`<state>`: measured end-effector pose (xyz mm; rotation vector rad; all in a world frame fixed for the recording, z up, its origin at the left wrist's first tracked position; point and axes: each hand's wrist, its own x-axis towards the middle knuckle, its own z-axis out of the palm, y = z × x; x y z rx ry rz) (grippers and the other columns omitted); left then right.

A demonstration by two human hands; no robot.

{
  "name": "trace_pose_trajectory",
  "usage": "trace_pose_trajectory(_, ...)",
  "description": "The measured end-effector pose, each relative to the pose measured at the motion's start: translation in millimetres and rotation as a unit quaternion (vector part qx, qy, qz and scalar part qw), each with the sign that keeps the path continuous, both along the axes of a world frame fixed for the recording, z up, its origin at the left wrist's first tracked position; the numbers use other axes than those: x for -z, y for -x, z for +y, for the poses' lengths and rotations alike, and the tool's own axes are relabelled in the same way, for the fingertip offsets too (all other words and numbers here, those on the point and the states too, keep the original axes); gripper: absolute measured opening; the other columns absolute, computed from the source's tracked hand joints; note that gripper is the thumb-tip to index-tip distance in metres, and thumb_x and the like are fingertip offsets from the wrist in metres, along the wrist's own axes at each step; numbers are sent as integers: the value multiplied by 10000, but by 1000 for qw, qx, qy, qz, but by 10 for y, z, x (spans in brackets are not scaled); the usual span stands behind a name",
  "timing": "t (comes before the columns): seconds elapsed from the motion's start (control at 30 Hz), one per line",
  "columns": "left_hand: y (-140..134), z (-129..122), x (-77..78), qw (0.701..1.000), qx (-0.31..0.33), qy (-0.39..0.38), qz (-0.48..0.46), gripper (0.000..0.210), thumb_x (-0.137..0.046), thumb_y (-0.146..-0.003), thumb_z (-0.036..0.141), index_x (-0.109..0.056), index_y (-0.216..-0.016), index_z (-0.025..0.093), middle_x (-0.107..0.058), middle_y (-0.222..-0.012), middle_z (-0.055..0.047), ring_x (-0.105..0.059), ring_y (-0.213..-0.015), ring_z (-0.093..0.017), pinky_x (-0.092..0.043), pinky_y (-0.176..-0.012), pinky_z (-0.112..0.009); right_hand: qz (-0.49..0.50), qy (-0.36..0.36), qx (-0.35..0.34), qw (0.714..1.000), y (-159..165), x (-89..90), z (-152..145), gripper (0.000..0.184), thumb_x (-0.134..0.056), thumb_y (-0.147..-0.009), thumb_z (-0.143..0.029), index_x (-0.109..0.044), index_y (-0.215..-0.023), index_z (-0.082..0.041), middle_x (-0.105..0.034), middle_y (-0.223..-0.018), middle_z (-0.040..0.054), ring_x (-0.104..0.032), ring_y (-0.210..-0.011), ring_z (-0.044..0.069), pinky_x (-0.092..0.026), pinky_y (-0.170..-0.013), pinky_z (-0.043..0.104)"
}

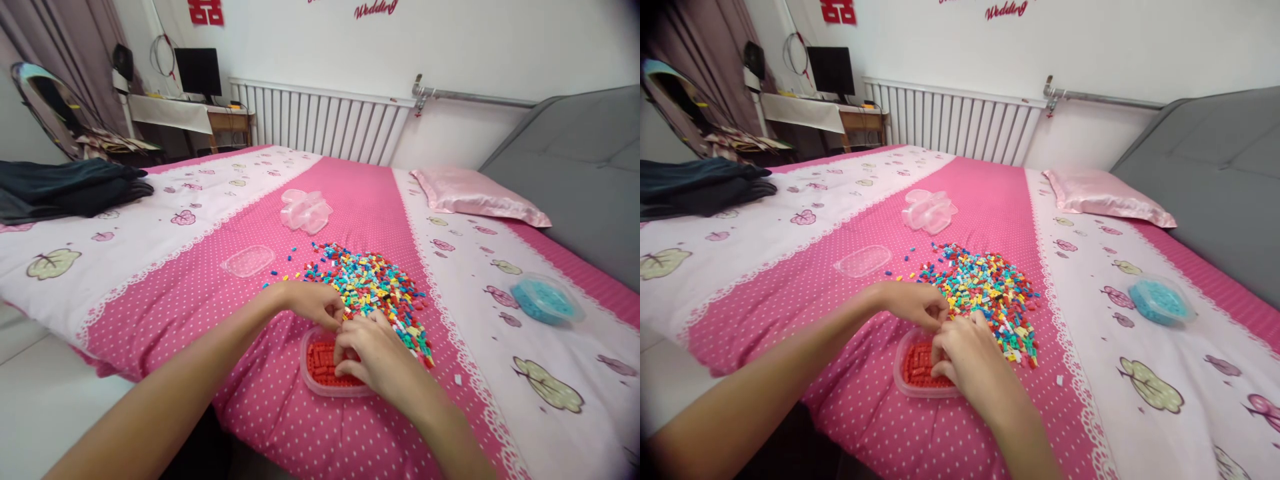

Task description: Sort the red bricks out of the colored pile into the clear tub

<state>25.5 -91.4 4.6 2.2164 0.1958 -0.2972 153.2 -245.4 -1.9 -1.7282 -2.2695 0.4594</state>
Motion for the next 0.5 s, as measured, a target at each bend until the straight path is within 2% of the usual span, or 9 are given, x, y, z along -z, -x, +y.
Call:
trace_pose_trajectory(0.13,-1,4,2,1000,-3,-1,0,73,-620,-772,108,-639,-710,140,-628,-609,42,-572,-610,-102,-413,-563,-196,-12,1,-3,1000,-1,-5,-5,135,-859,-719,-238,-726,-696,-248,-707,-836,-35,-583,-868,172,-274,-820,323)
trace_pose_trajectory(0.5,14,-4,-7,1000,-7,7,4,75,-636,-794,183,-643,-731,142,-647,-624,29,-581,-617,-113,-416,-570,-210,-60,-5,-25,998,-12,106,28,117,-862,-705,-255,-747,-694,-273,-705,-817,-18,-562,-823,188,-251,-802,355)
